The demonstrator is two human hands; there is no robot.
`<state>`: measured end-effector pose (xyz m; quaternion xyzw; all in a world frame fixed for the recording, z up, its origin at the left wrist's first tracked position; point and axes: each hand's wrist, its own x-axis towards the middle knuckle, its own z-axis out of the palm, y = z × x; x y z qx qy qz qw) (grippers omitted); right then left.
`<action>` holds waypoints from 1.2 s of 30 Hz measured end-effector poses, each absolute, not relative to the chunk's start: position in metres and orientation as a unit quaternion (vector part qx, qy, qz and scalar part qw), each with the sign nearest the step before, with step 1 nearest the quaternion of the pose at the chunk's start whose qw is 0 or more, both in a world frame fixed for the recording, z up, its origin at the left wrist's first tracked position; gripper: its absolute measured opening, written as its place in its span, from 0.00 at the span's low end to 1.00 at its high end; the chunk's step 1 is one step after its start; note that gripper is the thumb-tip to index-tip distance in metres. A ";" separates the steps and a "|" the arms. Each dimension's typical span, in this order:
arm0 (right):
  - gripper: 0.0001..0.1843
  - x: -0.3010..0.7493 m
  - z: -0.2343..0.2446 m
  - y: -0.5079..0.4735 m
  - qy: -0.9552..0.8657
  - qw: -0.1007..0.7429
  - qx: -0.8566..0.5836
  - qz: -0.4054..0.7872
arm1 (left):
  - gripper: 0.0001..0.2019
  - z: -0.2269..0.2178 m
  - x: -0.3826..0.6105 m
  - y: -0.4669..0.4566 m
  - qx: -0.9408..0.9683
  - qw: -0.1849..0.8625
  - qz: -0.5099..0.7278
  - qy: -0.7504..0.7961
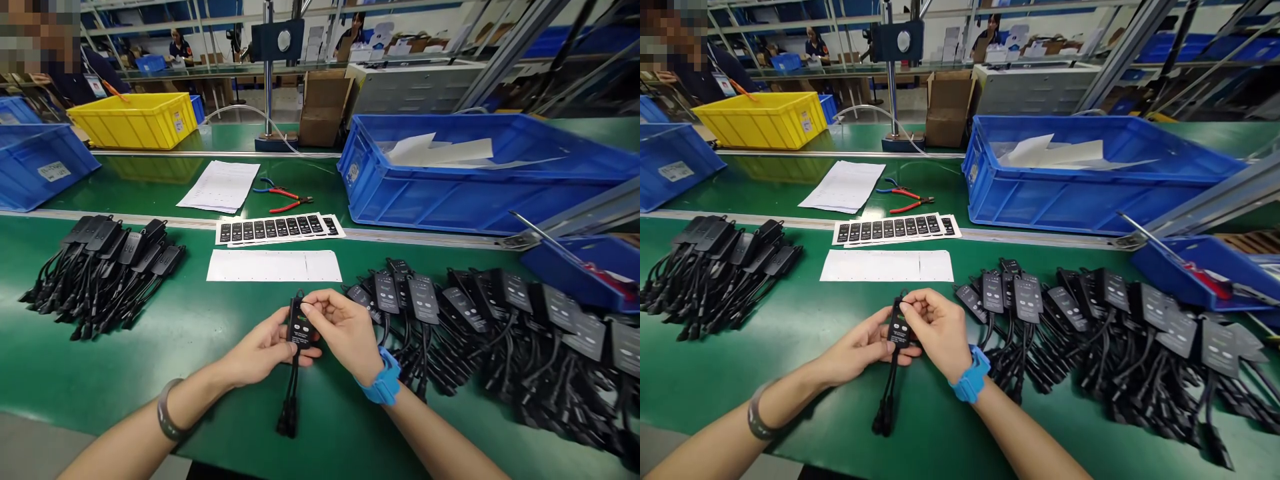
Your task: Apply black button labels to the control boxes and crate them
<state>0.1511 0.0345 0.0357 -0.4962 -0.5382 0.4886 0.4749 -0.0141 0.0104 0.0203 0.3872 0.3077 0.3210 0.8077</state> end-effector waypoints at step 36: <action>0.29 0.145 0.010 0.026 -0.623 0.379 -0.451 0.515 | 0.24 0.015 -0.011 0.011 0.448 0.695 0.375 0.420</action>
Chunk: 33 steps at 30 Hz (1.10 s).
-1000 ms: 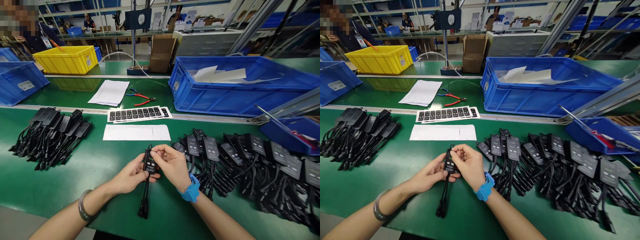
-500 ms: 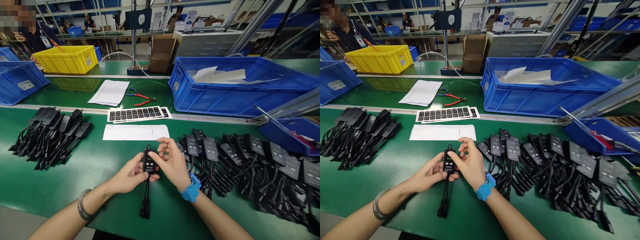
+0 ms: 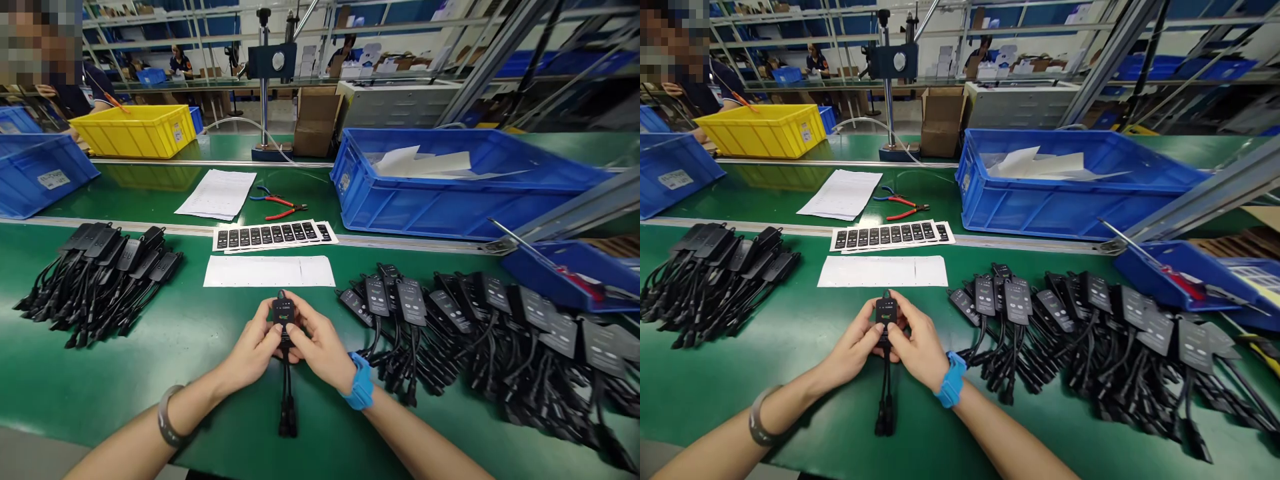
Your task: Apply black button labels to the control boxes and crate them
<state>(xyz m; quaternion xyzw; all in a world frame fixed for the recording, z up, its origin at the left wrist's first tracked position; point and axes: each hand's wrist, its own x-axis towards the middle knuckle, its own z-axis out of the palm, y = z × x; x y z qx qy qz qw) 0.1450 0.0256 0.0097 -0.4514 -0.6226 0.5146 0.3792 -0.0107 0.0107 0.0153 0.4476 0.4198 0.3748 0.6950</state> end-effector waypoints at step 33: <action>0.27 0.247 0.063 0.024 -0.700 0.162 -0.688 0.103 | 0.26 0.014 -0.013 0.013 0.497 0.700 0.345 0.380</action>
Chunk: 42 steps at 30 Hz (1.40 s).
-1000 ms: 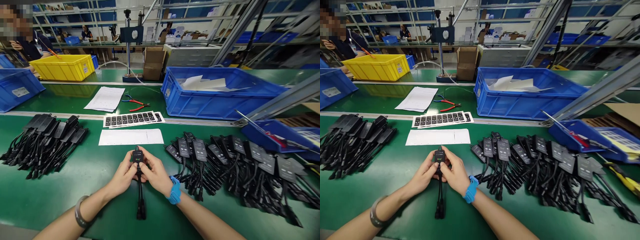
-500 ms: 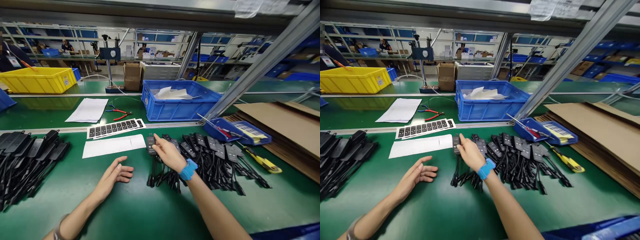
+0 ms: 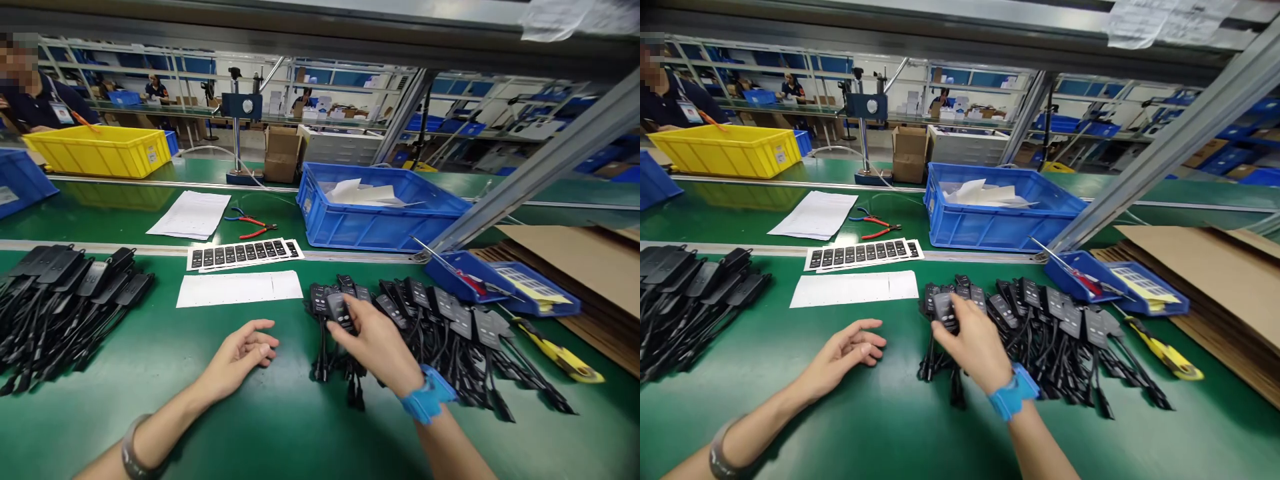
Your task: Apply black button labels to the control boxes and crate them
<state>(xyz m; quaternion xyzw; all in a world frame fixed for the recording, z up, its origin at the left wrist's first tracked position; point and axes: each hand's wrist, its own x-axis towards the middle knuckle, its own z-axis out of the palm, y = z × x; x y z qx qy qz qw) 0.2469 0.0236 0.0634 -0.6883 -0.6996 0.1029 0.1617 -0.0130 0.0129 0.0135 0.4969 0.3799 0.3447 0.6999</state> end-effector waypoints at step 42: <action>0.12 0.172 0.032 0.022 -0.517 0.279 -0.487 0.646 | 0.06 0.015 -0.012 0.003 0.580 0.656 0.235 0.422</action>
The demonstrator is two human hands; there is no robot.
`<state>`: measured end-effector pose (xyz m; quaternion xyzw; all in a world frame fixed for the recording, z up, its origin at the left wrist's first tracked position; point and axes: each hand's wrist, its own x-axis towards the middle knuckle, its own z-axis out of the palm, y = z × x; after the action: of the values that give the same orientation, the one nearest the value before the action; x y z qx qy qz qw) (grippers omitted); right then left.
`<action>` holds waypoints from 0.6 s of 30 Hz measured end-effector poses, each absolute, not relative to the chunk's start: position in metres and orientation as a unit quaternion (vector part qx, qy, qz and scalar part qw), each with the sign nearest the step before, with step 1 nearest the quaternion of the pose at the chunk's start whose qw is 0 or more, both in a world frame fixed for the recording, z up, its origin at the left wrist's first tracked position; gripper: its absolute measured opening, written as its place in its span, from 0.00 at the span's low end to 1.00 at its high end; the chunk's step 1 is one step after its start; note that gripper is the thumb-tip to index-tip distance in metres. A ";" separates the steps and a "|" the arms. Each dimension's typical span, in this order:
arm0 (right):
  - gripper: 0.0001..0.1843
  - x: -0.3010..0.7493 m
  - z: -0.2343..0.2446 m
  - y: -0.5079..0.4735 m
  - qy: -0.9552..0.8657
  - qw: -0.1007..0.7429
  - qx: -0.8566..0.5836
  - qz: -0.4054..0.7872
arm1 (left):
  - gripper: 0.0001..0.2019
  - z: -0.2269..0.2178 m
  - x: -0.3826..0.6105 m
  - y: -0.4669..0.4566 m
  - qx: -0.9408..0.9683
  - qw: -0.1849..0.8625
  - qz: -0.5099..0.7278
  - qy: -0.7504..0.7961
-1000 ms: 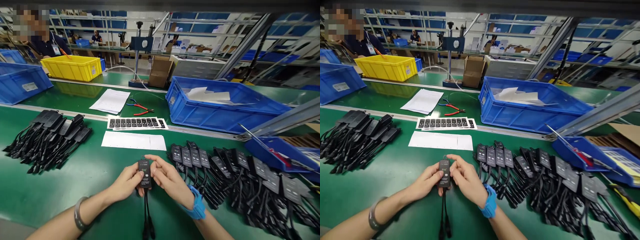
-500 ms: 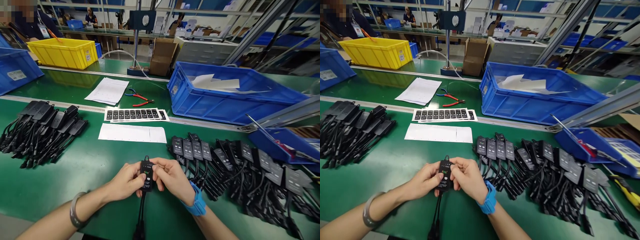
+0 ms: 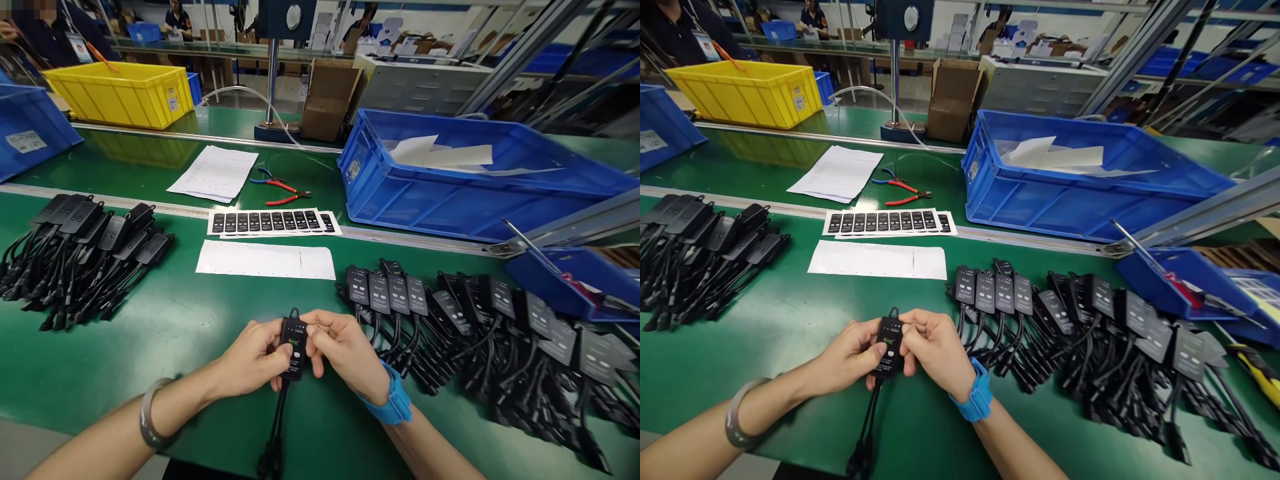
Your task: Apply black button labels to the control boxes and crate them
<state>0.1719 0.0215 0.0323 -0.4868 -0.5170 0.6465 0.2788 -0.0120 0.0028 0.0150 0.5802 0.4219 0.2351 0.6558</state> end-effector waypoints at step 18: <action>0.12 0.173 0.032 0.019 -0.547 0.271 -0.488 0.624 | 0.07 0.018 -0.013 0.004 0.593 0.654 0.222 0.414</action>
<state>0.1727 0.0192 0.0321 -0.4882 -0.5471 0.6235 0.2711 -0.0135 0.0036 0.0177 0.5930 0.4142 0.2222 0.6538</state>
